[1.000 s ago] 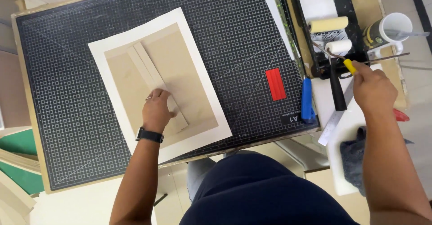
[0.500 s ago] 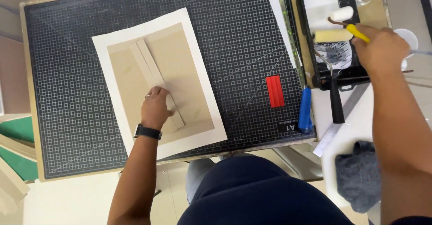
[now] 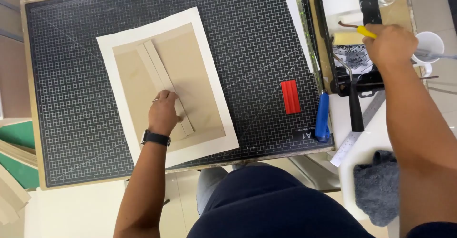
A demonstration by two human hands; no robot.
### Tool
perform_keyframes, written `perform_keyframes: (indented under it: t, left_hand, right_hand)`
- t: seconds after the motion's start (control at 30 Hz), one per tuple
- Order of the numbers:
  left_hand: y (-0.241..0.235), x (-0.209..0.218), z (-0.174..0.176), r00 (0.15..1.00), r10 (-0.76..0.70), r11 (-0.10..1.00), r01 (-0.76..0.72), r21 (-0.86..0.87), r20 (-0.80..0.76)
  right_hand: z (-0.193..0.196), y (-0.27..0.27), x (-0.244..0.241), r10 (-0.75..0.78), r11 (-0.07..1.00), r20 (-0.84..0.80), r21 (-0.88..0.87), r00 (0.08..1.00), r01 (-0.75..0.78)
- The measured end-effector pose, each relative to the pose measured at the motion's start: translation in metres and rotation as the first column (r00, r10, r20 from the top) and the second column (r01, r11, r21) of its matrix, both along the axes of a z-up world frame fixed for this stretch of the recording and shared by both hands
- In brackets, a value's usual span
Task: Attaching a white paper sheet to a cardboard assembly using a roller and a scraper on a workshop table.
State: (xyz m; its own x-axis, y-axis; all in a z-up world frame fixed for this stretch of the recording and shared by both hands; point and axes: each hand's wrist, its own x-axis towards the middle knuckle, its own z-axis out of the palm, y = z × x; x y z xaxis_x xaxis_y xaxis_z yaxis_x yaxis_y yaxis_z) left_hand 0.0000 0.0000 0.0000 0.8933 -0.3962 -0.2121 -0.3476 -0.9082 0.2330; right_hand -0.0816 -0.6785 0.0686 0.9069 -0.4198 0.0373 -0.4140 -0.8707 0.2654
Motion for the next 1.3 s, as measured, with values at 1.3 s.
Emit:
perform_keyframes:
  t: [1.3]
  left_hand:
    - [0.006,-0.005,0.009,0.997,-0.002,0.999,-0.001,-0.036,-0.076]
  right_hand:
    - [0.058,0.039,-0.104,-0.228,0.962,-0.324,0.070,0.918,0.264]
